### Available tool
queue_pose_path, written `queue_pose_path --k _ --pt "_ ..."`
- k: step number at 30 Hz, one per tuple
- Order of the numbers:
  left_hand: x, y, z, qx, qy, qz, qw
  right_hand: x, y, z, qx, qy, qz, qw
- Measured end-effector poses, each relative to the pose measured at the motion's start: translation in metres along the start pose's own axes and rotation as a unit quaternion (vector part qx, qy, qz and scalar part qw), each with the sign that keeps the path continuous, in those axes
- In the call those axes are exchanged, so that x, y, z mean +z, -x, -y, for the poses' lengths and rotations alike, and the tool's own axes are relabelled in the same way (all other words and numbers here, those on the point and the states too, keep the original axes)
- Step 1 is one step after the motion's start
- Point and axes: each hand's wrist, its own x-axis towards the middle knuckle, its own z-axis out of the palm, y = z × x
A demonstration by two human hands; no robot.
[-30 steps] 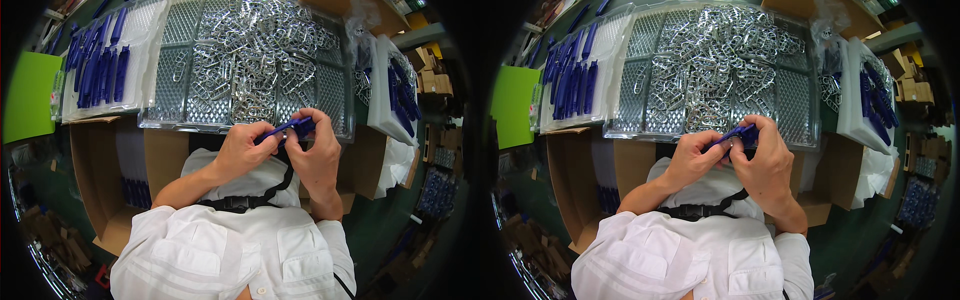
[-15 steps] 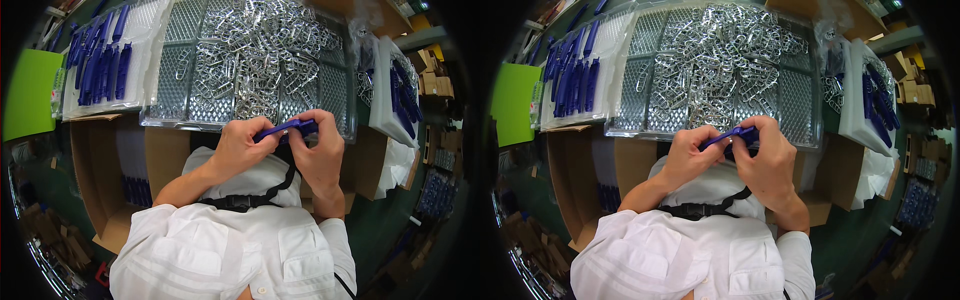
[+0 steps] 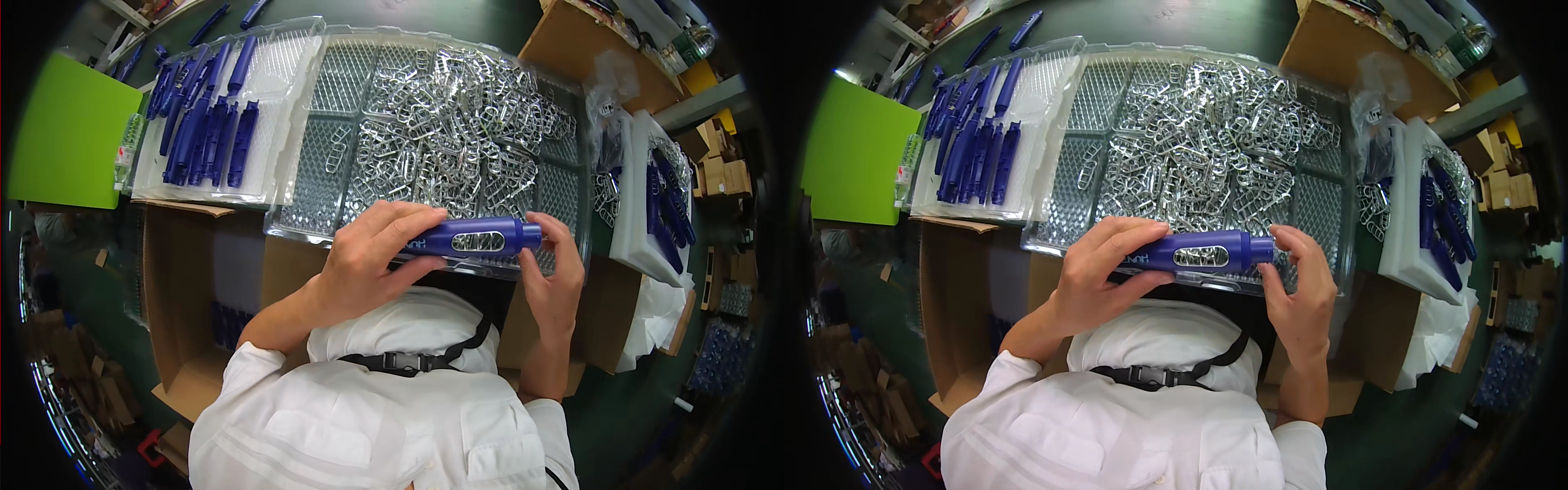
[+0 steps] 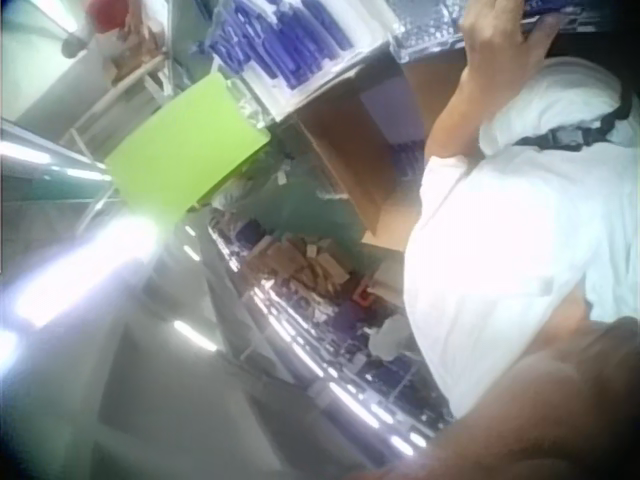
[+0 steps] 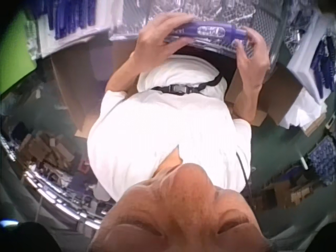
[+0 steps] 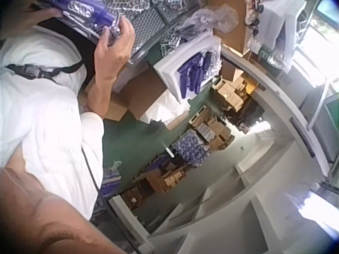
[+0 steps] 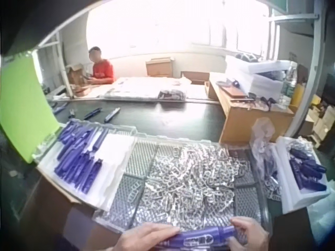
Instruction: Manually assemble metal clips into a blue plastic electronic device housing and place the finished pieces into a storage box.
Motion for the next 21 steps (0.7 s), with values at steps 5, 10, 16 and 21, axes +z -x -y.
queue_pose_path --k 5,10,16,21 --pt "-0.006 -0.025 0.012 0.005 -0.046 0.006 0.999 0.012 -0.001 -0.023 -0.032 0.175 0.047 0.983" --pt "-0.017 -0.081 0.047 -0.017 -0.090 -0.007 0.996 0.025 -0.001 -0.034 -0.028 0.239 0.068 0.968" --pt "-0.059 -0.225 0.171 -0.020 -0.169 -0.102 0.980 0.028 -0.005 -0.029 -0.029 0.255 0.071 0.964" --pt "-0.125 -0.257 0.221 -0.004 -0.239 -0.229 0.944 0.031 -0.007 -0.030 -0.024 0.247 0.076 0.966"
